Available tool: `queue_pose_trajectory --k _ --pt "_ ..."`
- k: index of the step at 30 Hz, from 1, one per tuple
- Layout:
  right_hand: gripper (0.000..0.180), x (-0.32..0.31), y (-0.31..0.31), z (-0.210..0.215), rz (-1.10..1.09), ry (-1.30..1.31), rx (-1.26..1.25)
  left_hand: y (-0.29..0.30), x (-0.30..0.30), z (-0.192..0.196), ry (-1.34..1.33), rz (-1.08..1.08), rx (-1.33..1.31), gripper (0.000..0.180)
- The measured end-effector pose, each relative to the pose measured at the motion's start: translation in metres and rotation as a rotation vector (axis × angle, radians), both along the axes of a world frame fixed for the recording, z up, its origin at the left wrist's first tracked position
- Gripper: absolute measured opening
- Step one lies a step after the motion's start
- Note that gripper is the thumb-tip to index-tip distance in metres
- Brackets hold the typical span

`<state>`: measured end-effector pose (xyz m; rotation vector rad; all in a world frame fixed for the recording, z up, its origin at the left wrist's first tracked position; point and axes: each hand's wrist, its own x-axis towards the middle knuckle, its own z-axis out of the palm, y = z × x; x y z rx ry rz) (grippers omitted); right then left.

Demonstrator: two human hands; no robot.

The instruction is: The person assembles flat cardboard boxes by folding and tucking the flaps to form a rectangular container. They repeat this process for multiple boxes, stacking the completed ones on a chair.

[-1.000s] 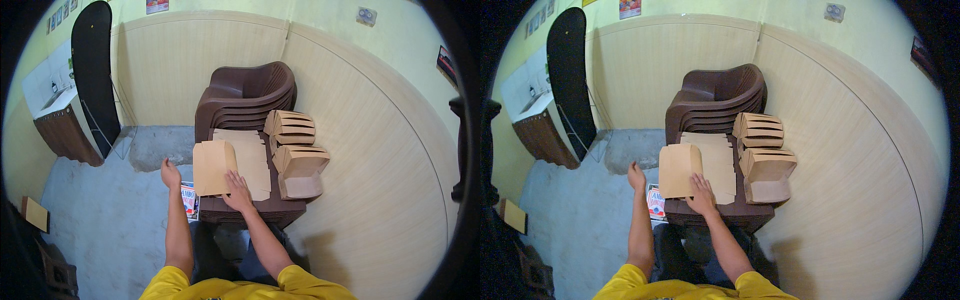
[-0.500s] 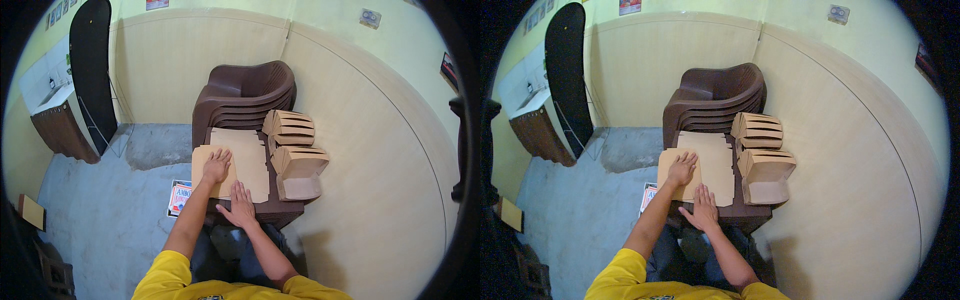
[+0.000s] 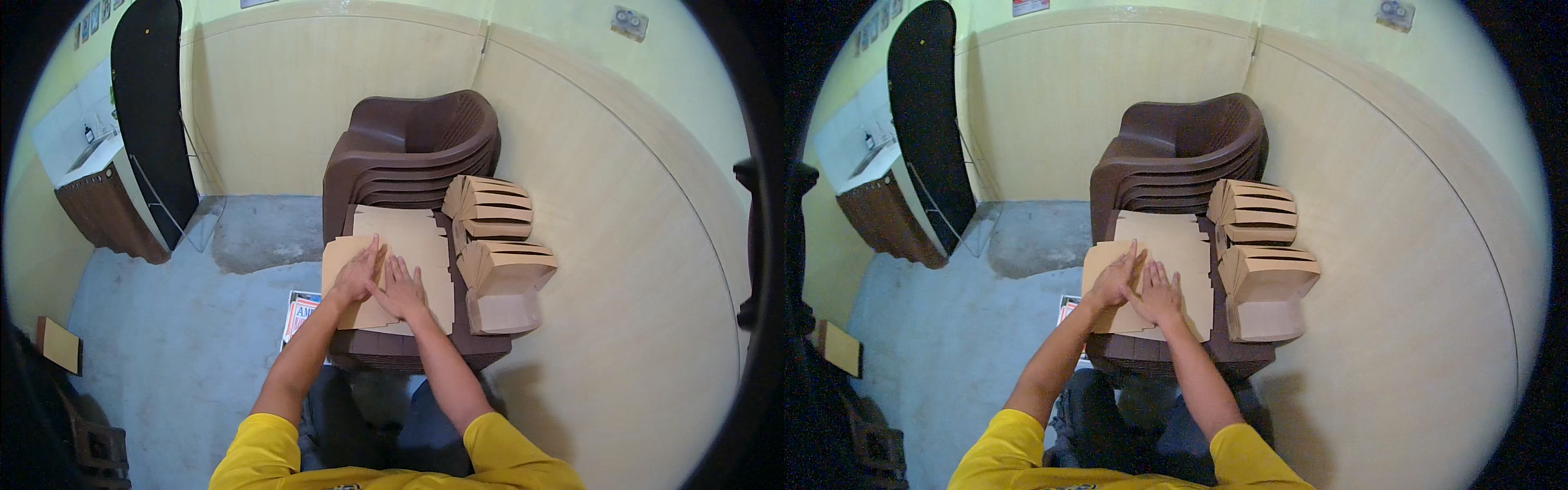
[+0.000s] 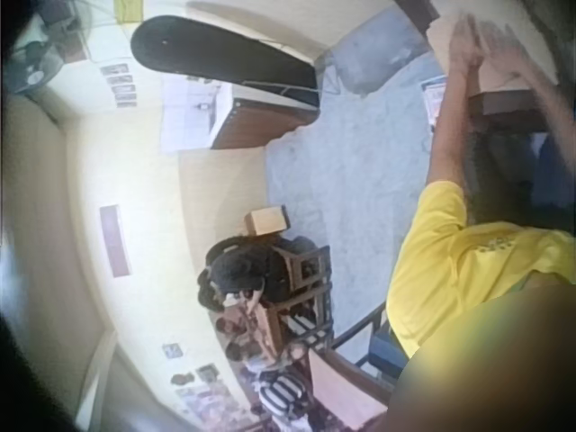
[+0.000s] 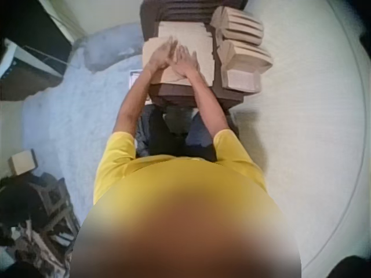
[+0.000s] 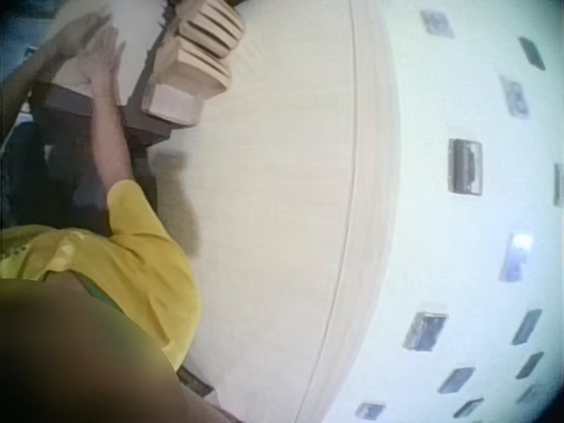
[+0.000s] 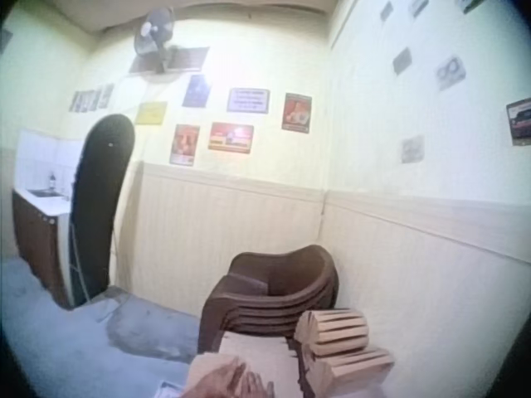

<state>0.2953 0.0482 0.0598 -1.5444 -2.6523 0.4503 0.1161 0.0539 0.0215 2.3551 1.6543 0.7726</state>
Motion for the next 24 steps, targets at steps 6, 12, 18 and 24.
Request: queue_pose_trajectory --k 6,12,18,24 --pt "0.114 -0.002 0.016 0.010 0.011 -0.040 0.024 -0.010 0.011 0.009 -0.054 0.088 -0.037 0.093" --pt "0.115 0.026 -0.067 0.000 0.001 -0.047 0.130 -0.003 0.016 0.006 0.064 0.177 -0.142 0.089" --pt "0.114 0.056 -0.124 0.001 0.004 0.000 0.151 -0.001 0.014 -0.002 0.109 0.149 -0.044 0.076" --pt "0.113 0.031 -0.083 0.010 -0.059 -0.083 0.056 0.002 0.010 -0.009 0.004 0.086 -0.072 0.076"
